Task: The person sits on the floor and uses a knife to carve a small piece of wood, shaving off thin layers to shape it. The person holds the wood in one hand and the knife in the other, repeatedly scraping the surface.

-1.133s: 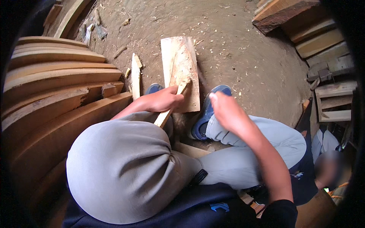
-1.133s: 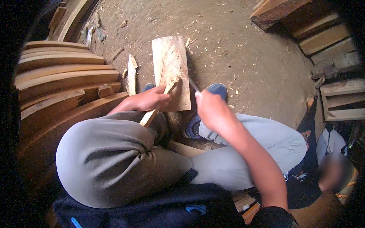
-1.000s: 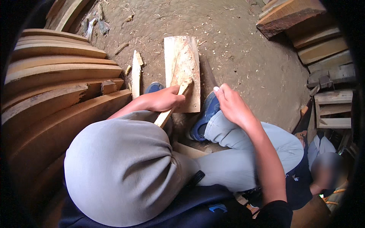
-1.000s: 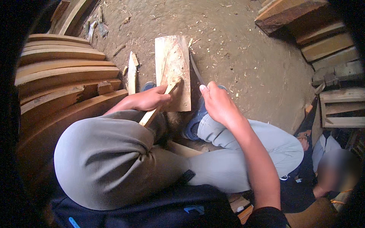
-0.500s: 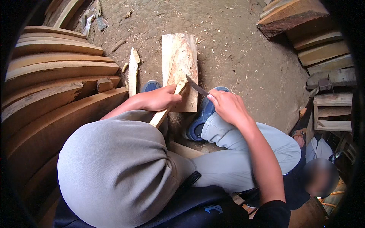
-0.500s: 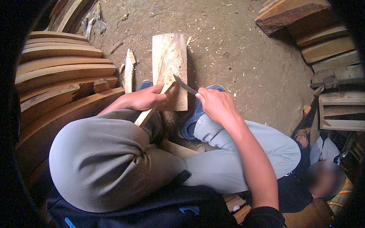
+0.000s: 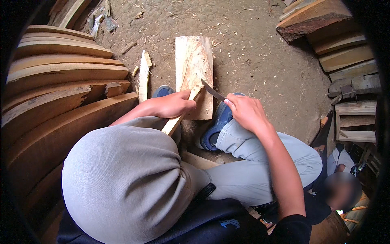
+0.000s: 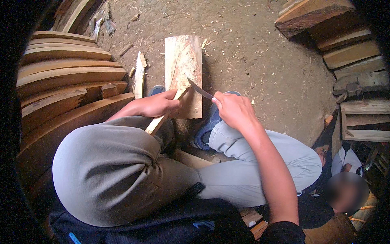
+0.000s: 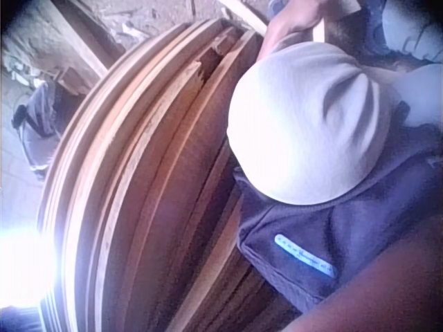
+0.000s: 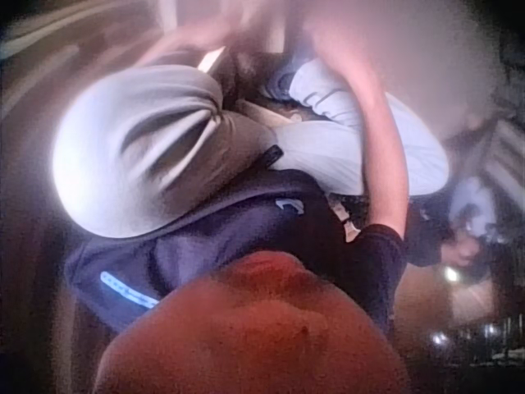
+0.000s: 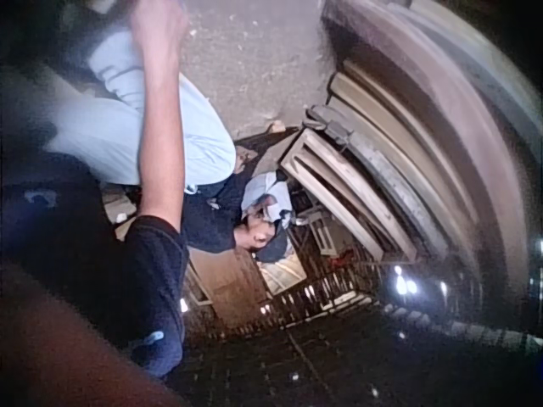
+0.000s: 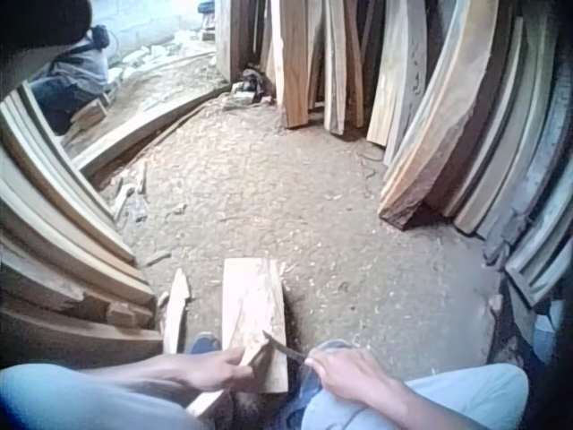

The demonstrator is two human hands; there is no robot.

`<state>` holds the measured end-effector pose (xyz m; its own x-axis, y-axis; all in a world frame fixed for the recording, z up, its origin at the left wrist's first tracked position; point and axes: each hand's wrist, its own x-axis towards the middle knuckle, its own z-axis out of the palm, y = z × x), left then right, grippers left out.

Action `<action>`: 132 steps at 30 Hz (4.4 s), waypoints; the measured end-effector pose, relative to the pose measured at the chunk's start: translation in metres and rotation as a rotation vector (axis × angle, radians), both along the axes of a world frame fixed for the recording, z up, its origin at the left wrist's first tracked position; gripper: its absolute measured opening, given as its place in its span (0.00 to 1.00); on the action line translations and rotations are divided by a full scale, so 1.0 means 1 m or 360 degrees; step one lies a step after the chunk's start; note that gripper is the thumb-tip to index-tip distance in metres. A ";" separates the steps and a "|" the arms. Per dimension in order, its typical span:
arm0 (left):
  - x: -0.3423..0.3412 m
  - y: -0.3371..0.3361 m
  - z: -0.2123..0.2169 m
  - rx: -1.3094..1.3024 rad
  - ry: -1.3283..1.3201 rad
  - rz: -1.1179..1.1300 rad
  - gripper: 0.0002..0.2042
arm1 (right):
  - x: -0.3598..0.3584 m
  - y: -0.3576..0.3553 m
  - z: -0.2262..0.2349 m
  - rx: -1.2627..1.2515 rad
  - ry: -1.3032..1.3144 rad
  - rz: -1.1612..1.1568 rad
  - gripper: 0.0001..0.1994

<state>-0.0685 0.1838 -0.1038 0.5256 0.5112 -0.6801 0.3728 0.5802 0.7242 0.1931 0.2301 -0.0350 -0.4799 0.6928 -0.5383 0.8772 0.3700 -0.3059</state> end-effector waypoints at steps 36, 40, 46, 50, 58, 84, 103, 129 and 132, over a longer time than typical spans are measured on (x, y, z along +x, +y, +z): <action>0.002 -0.002 0.007 0.0009 -0.0067 0.0159 0.16 | 0.003 0.033 -0.010 -0.0417 0.0159 0.0295 0.17; -0.006 -0.004 -0.003 -0.0049 -0.0137 0.0163 0.16 | 0.007 0.055 -0.038 -0.1126 0.0591 0.0008 0.19; 0.002 0.034 0.042 0.0329 -0.0132 0.0112 0.12 | 0.035 0.084 0.014 -0.0358 0.0736 -0.0463 0.18; 0.008 0.070 0.118 0.0575 -0.0256 0.0203 0.17 | 0.039 0.104 0.105 -0.0188 0.1015 -0.1191 0.15; 0.040 0.124 0.269 0.1956 0.0902 -0.0107 0.22 | -0.008 0.118 0.240 -0.0361 0.1772 -0.1095 0.13; 0.040 0.156 0.266 0.2040 0.0524 0.0707 0.19 | -0.035 0.163 0.222 -0.0815 0.2430 -0.0906 0.21; 0.055 0.159 0.240 0.1795 0.0191 0.0617 0.12 | -0.020 0.165 0.204 -0.0772 0.2452 -0.0973 0.19; 0.050 0.153 0.235 0.2054 0.0954 0.0663 0.17 | -0.034 0.151 0.207 -0.0851 0.2480 -0.1043 0.16; 0.052 0.150 0.239 0.2043 0.1068 0.0589 0.19 | -0.034 0.153 0.205 -0.0777 0.2410 -0.1123 0.16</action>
<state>-0.0165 0.3340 0.1355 0.0158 0.9632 0.2682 0.8121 -0.1688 0.5585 0.1595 0.3828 0.1703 -0.4170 0.8977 -0.1421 -0.3279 -0.2944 -0.8977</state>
